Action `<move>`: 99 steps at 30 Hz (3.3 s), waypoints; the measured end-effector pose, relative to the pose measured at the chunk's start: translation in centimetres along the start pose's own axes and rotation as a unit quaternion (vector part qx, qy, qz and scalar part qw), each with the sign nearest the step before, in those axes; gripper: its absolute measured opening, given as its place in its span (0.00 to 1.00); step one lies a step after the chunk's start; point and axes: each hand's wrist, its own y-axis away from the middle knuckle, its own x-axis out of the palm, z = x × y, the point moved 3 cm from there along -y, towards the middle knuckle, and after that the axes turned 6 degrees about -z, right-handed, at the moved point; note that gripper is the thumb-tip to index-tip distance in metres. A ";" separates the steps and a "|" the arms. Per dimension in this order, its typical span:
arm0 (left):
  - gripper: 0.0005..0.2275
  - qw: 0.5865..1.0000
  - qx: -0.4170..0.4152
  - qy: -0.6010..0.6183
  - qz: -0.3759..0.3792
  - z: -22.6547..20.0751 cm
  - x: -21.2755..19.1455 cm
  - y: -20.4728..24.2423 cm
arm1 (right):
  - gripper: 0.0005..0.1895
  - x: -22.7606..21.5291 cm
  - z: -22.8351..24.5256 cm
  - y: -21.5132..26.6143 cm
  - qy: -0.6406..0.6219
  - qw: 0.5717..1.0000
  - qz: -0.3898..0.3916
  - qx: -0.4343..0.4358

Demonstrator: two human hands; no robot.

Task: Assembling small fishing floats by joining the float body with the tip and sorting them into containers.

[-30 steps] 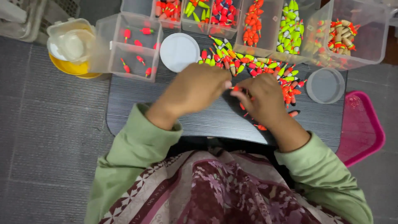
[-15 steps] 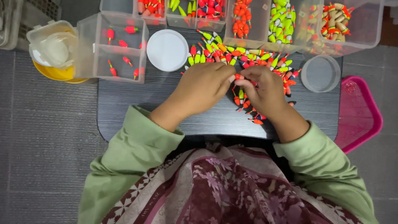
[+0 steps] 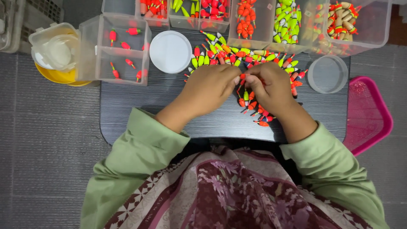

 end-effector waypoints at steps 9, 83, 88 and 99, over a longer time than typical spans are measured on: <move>0.13 1.000 0.007 -0.006 -0.021 0.2 0.4 0.0 | 0.16 0.2 -1.1 0.4 0.016 1.000 -0.002 -0.025; 0.05 0.886 -0.094 -0.405 -0.207 -1.4 2.7 7.2 | 0.16 0.6 2.2 -1.0 0.050 0.988 0.016 -0.144; 0.08 0.954 -0.101 -0.230 -0.162 -1.1 2.5 4.7 | 0.10 0.9 2.1 -0.5 0.071 0.978 0.004 -0.195; 0.04 0.988 -0.046 -0.052 -0.141 1.4 3.3 1.0 | 0.11 1.0 -1.6 0.0 0.109 0.988 -0.038 -0.101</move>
